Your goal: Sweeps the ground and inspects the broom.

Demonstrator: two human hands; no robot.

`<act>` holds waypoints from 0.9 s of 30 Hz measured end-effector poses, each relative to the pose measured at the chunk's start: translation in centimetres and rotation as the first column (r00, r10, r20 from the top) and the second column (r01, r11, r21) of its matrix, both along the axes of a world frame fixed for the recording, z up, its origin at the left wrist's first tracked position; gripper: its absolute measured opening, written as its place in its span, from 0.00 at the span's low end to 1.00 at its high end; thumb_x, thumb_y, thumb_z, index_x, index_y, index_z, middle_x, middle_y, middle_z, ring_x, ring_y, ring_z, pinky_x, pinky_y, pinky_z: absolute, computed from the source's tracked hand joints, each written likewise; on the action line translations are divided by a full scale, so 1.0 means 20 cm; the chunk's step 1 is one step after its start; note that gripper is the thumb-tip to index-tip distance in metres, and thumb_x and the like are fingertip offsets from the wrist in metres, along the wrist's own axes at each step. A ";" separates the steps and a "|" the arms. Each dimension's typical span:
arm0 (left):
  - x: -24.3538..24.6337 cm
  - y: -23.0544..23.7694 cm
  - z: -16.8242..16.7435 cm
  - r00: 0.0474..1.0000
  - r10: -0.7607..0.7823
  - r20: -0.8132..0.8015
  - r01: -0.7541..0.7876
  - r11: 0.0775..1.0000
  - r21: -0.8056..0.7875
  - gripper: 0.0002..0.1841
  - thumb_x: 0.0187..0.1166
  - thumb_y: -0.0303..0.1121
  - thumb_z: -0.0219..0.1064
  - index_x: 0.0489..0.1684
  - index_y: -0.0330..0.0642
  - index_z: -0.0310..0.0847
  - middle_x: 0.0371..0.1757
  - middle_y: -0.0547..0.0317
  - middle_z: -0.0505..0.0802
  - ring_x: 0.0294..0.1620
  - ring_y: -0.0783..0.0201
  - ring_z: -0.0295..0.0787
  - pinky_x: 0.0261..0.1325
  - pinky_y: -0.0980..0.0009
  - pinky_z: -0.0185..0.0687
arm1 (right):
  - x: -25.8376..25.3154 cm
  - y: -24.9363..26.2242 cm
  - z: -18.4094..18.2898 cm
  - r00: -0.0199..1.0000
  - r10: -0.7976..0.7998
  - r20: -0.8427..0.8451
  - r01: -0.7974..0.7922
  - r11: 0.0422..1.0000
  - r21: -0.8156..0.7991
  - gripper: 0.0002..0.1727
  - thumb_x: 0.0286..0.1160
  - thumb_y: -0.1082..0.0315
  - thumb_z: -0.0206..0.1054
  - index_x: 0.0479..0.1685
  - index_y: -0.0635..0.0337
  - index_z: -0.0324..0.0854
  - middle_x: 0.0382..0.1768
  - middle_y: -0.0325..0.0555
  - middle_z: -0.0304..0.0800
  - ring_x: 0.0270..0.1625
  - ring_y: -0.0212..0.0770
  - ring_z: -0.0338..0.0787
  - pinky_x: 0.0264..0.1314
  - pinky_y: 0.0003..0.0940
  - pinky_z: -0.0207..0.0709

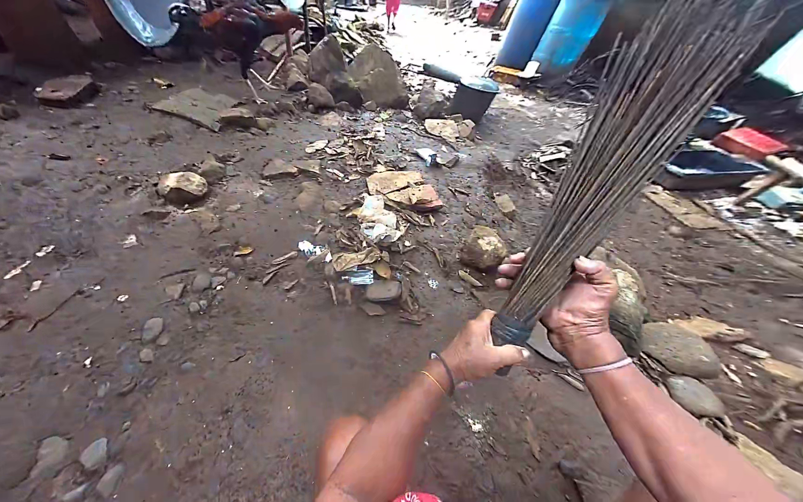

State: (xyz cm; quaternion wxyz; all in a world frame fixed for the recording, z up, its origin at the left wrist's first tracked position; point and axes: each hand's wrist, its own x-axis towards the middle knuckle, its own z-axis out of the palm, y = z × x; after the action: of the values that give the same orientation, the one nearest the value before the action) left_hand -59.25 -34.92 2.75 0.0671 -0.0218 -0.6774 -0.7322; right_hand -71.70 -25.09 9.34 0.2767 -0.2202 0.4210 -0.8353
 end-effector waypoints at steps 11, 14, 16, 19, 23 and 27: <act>-0.01 -0.04 -0.01 0.996 0.048 -0.077 -0.048 0.999 0.002 0.37 0.81 0.36 0.65 0.82 0.16 0.56 0.68 0.25 0.85 0.64 0.45 0.89 0.70 0.55 0.82 | 0.01 -0.10 0.18 0.976 -0.181 -0.118 0.207 0.941 0.268 0.18 0.79 0.53 0.43 0.43 0.48 0.77 0.27 0.42 0.91 0.24 0.39 0.90 0.26 0.34 0.86; 0.02 -0.08 0.00 0.993 0.114 0.019 -0.116 0.989 0.094 0.32 0.87 0.34 0.57 0.84 0.18 0.56 0.68 0.26 0.84 0.64 0.46 0.89 0.69 0.55 0.83 | 0.02 -0.09 0.30 0.923 -0.292 -0.250 0.373 0.836 0.401 0.13 0.84 0.56 0.44 0.44 0.45 0.76 0.27 0.37 0.91 0.23 0.36 0.90 0.25 0.32 0.85; 0.01 -0.11 0.00 0.978 0.158 0.138 -0.182 0.966 0.185 0.29 0.91 0.34 0.53 0.85 0.22 0.57 0.67 0.29 0.86 0.61 0.48 0.91 0.65 0.56 0.87 | 0.03 -0.08 0.33 0.894 -0.311 -0.323 0.433 0.786 0.441 0.11 0.80 0.58 0.51 0.51 0.47 0.74 0.29 0.37 0.90 0.24 0.36 0.89 0.25 0.33 0.85; -0.02 -0.14 -0.07 0.943 0.206 0.261 -0.278 0.919 0.280 0.26 0.94 0.36 0.48 0.85 0.28 0.58 0.62 0.33 0.88 0.49 0.51 0.94 0.53 0.57 0.91 | 0.01 -0.04 0.25 0.898 -0.285 -0.336 0.428 0.745 0.512 0.20 0.74 0.56 0.61 0.64 0.49 0.75 0.33 0.41 0.89 0.25 0.36 0.88 0.25 0.34 0.84; -0.05 -0.20 -0.19 0.915 0.279 0.290 -0.363 0.883 0.297 0.25 0.94 0.38 0.47 0.81 0.27 0.61 0.52 0.39 0.91 0.39 0.56 0.94 0.45 0.60 0.92 | -0.16 -0.02 0.03 0.930 -0.244 -0.276 0.362 0.745 0.561 0.22 0.74 0.59 0.65 0.65 0.59 0.76 0.32 0.47 0.89 0.25 0.39 0.88 0.28 0.37 0.86; 0.02 -0.31 -0.18 0.901 0.357 0.246 -0.420 0.857 0.298 0.24 0.92 0.35 0.46 0.78 0.25 0.61 0.48 0.44 0.93 0.37 0.59 0.95 0.45 0.63 0.93 | -0.24 0.02 -0.10 0.950 -0.184 -0.252 0.306 0.709 0.636 0.19 0.79 0.59 0.62 0.64 0.59 0.77 0.34 0.45 0.89 0.27 0.37 0.89 0.30 0.34 0.85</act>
State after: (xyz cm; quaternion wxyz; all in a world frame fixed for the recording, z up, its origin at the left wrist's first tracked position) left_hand -58.94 -41.14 -0.79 0.1545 0.1948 -0.5325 -0.8091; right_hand -76.48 -24.71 7.39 0.1865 -0.1188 0.7390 -0.6364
